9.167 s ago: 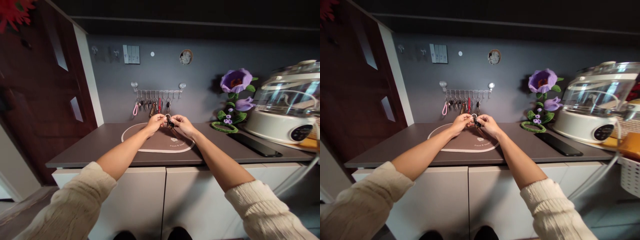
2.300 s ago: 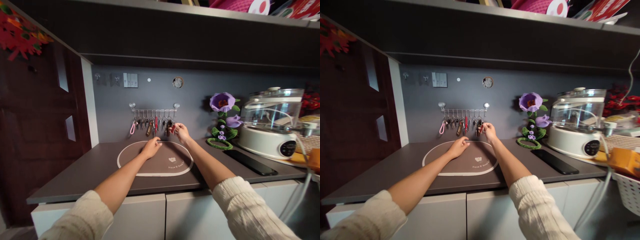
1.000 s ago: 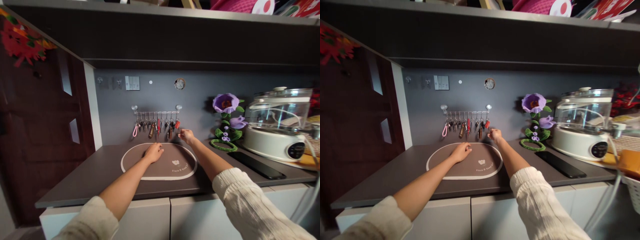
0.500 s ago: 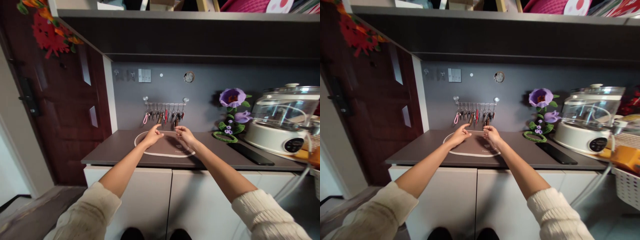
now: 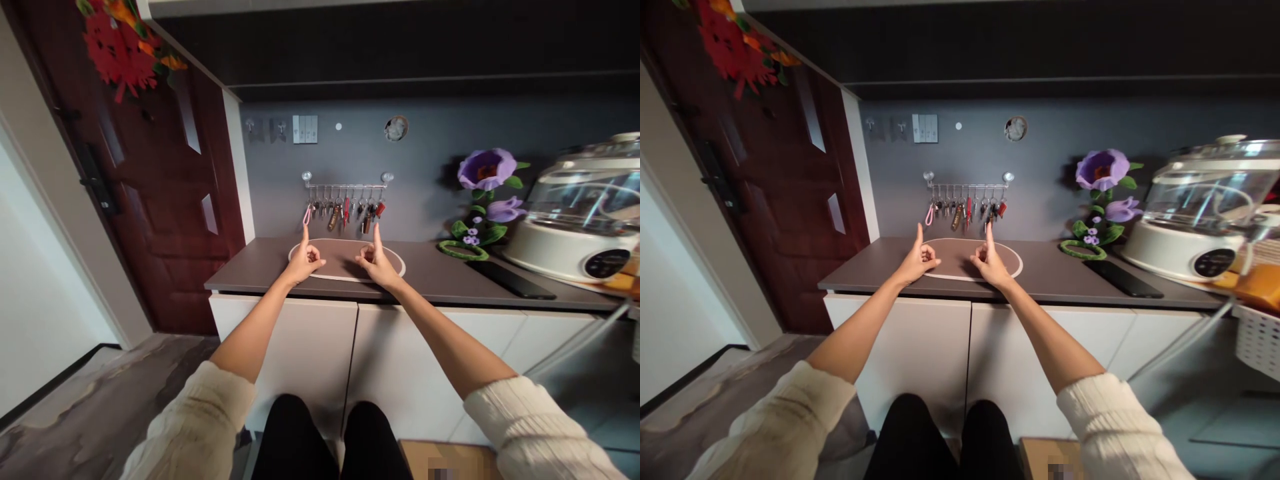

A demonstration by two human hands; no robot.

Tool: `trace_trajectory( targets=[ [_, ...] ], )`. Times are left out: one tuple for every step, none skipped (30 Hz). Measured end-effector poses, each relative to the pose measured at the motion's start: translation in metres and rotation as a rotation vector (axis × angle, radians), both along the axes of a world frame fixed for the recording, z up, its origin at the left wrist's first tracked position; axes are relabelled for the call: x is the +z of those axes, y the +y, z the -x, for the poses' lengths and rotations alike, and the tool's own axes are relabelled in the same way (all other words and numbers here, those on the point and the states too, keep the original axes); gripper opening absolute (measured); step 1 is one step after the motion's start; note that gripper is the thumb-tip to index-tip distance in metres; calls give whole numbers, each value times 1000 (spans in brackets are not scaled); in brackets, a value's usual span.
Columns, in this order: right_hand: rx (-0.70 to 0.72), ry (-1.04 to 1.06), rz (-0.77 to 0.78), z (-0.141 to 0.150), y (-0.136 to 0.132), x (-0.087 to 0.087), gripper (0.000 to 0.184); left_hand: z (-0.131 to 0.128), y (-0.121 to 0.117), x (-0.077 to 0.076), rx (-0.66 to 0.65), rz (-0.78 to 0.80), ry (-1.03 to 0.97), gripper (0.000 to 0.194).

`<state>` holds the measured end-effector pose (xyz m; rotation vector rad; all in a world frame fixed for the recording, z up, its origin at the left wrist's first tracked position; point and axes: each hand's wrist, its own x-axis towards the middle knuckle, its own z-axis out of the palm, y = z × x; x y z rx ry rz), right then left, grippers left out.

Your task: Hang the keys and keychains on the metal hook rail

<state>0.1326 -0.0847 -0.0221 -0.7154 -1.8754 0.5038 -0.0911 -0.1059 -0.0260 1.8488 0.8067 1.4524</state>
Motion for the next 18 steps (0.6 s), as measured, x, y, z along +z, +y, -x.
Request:
trace_trajectory(
  targets=[
    [-13,-3,-15,-1,0,-1,91,0,1,-2,5,5,-15,108],
    [-22,-4,-26,-2,0,-1,91,1,2,-3,9,10,-28,108],
    [-27,-6,-32,-2,0,-1,91,1,3,-3,10,17,-36,109],
    [-28,-8,-35,-3,0,-2,91,1,3,-4,10,24,-38,109],
    [-29,-10,-35,-3,0,-2,91,1,3,-4,10,30,-36,108],
    [-27,-10,-35,-3,0,-2,91,1,3,-4,11,34,-33,108],
    [-26,-10,-34,-3,0,-2,92,2,3,-4,13,37,-30,108],
    [-23,-9,-31,-3,0,-2,91,2,2,-4,17,39,-30,108],
    [-22,-6,-24,-3,-1,-2,91,2,2,-4,20,41,-33,108],
    [-21,-2,-13,-3,-1,-2,91,2,1,-4,23,45,-38,108],
    [-19,6,2,-3,-2,-2,91,2,1,-4,25,51,-44,108],
    [-17,17,20,-3,-3,-1,91,1,1,-5,25,58,-50,108],
    [-14,33,42,-2,-5,-1,91,1,0,-5,26,65,-60,108],
    [-9,52,68,-2,-6,-1,91,0,0,-5,29,73,-75,109],
    [-2,76,97,-1,-7,0,90,0,0,-4,35,84,-96,109],
    [5,101,130,-1,-8,0,89,-1,0,-3,44,98,-123,109],
    [10,124,163,-1,-8,1,88,-1,1,-2,59,118,-150,109],
    [11,143,191,-1,-6,2,86,-1,3,1,80,142,-172,108]
  ],
)
